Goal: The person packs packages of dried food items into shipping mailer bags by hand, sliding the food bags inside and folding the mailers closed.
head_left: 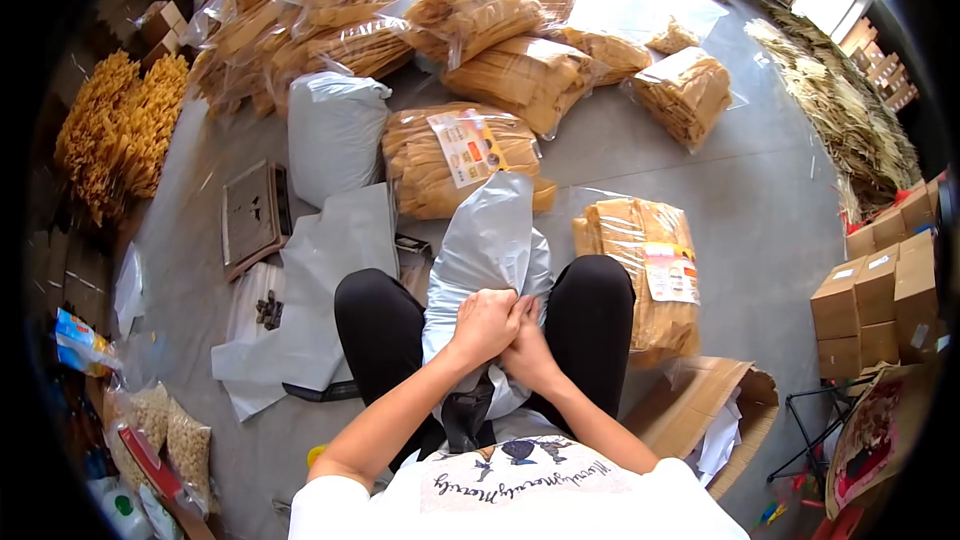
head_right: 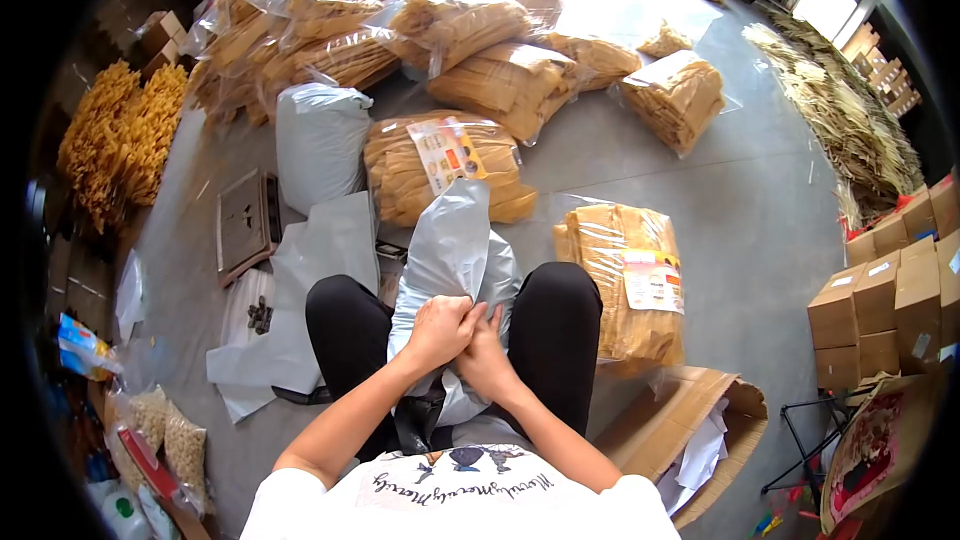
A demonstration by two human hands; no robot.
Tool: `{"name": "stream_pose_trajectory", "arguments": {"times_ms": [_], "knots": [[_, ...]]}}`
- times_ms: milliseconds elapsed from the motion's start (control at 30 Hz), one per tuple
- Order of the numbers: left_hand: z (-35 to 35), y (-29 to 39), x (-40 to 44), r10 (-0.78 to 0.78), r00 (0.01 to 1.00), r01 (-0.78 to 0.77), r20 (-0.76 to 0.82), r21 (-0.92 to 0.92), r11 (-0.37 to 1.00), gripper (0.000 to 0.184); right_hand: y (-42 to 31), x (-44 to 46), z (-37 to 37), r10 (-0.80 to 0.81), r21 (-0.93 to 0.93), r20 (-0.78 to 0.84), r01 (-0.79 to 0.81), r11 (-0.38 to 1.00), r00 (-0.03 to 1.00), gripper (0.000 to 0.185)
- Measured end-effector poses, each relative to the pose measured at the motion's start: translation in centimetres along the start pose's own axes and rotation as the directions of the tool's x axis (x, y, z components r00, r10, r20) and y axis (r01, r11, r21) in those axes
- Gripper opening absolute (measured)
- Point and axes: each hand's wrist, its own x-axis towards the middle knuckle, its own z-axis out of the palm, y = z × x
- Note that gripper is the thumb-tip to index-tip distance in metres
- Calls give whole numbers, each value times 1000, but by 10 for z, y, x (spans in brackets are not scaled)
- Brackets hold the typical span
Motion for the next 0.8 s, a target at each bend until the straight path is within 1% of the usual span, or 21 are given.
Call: {"name": "stream_pose_trajectory", "arguments": {"times_ms": [33, 67, 100, 133, 167, 200, 233, 267, 333, 367, 400, 433, 467, 500, 533, 567, 600, 667, 700, 767, 800], "knots": [[0, -1, -1, 7, 1000, -7, -1, -26, 1000, 40, -1, -9, -5, 0, 179, -121, 22, 984, 993, 36], [0, -2, -2, 17, 1000, -17, 0, -52, 998, 40, -1, -20, -5, 24, 347, -240, 63, 936, 970, 34], [1, -3, -4, 30, 999, -29, 25, -38, 999, 38, -5, -33, -3, 24, 157, -336, 31, 987, 942, 35], [1, -2, -5, 28, 999, -28, 25, -37, 999, 38, -15, -40, -2, -50, 20, -323, 59, 998, 945, 40], [0, 0, -6, 39, 999, -39, 36, -3, 999, 38, -19, -45, 8, -20, -149, -203, -10, 989, 979, 48], [0, 4, -7, 52, 997, -53, 52, 29, 998, 38, -21, -49, 16, 36, -319, -91, -63, 946, 995, 57], [-1, 8, -7, 58, 996, -61, 74, 45, 997, 38, -20, -51, 17, 3, -380, 27, 8, 925, 1000, 67], [2, 10, -7, 61, 995, -64, 79, 41, 997, 38, -17, -49, 21, 9, -381, 23, 1, 925, 1000, 67], [7, 12, -7, 114, 985, -127, 130, 96, 987, 37, 1, -41, 38, 4, -34, -134, -8, 999, 991, 65], [11, 13, -6, 117, 984, -131, 135, 98, 987, 37, 25, -42, 55, 28, -64, -145, -38, 997, 989, 60], [18, 15, -6, 133, 973, -165, 191, 165, 972, 28, 48, -43, 71, 53, -93, -155, -68, 993, 986, 56], [25, 16, -6, 144, 959, -201, 246, 228, 953, 20, 52, -42, 76, 82, -207, -53, -91, 974, 995, 51], [31, 12, -4, 150, 957, -208, 247, 228, 951, 20, 56, -40, 82, 102, -264, -9, -100, 959, 995, 49], [35, 10, -3, 181, 944, -260, 277, 283, 923, 15, 54, -36, 86, 121, -320, 36, -103, 942, 992, 46], [39, 7, -3, 207, 929, -309, 307, 335, 890, 11, 50, -32, 91, 200, -261, -16, -197, 945, 980, 45], [42, 6, -3, 205, 932, -311, 298, 373, 874, 7, 47, -31, 91, 278, -198, -61, -284, 938, 959, 43], [43, 6, -4, 209, 933, -313, 292, 374, 873, 7, 42, -32, 87, 272, -202, -64, -279, 939, 960, 43], [44, 5, -4, 193, 927, -320, 322, 411, 853, 8, 27, -36, 75, -5, -367, -88, -28, 930, 996, 33], [43, 6, -2, 197, 928, -321, 317, 411, 853, 8, 23, -37, 65, -9, -372, -89, -25, 928, 996, 33], [43, 7, 1, 202, 916, -336, 347, 386, 859, 9, 15, -38, 35, -139, -410, 169, 198, 890, 976, 25], [42, 8, 3, 201, 922, -327, 332, 386, 862, 9, 10, -40, 23, -144, -419, 180, 209, 884, 973, 25]]}}
